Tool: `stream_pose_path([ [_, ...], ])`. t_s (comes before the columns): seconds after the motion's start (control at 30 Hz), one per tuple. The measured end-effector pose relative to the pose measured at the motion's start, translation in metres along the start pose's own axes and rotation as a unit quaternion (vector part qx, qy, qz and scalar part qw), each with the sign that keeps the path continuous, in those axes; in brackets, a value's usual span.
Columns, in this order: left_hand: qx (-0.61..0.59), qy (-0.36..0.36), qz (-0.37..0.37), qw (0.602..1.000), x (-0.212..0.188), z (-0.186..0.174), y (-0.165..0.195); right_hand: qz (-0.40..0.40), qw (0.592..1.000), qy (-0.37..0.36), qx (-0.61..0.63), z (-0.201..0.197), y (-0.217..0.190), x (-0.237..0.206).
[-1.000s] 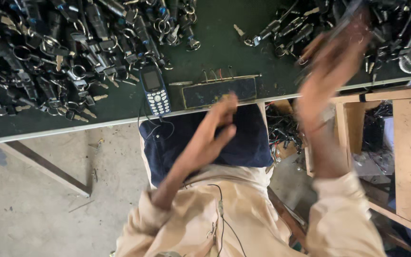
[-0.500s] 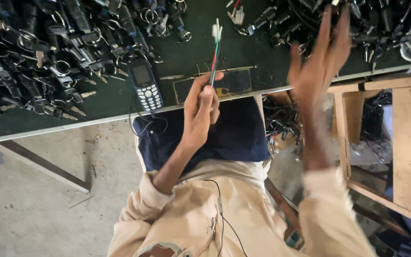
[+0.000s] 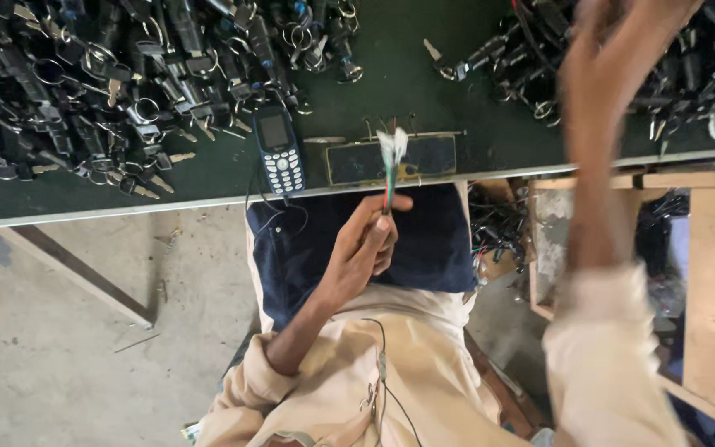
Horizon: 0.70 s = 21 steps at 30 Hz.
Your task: The person sits at a workbench covered with black power cables and connectors. They pick up a cable, twist its exposed wires together, use a green-handled tool to trim or crimp the wire ends, attach a connector, and place the finished cable aside, repeating this with successive cables.
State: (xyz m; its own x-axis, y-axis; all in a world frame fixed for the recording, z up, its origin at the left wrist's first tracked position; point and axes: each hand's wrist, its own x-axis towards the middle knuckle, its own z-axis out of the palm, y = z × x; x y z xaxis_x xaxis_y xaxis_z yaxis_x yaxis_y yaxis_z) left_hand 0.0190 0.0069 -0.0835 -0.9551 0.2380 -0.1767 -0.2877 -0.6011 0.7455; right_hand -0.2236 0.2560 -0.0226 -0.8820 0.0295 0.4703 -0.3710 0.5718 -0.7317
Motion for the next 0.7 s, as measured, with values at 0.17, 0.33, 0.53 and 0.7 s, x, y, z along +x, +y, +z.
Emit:
stream_pose_path([
  [0.17,0.176,-0.026,0.037,0.983,-0.002,-0.005,-0.012,0.272,0.782,-0.325,0.457,0.027,-0.063,-0.155],
  [0.33,0.205,0.016,-0.027,0.978,-0.015,-0.006,-0.014,0.181,0.887,-0.208,0.371,0.031,-0.048,-0.202],
  [0.53,0.165,0.044,-0.011,0.985,-0.018,-0.012,-0.016,0.302,0.784,-0.320,0.438,0.010,-0.061,-0.196],
  [0.7,0.095,-0.010,-0.053,0.994,-0.023,-0.024,-0.032,0.278,0.693,-0.322,0.582,0.006,-0.068,-0.210],
])
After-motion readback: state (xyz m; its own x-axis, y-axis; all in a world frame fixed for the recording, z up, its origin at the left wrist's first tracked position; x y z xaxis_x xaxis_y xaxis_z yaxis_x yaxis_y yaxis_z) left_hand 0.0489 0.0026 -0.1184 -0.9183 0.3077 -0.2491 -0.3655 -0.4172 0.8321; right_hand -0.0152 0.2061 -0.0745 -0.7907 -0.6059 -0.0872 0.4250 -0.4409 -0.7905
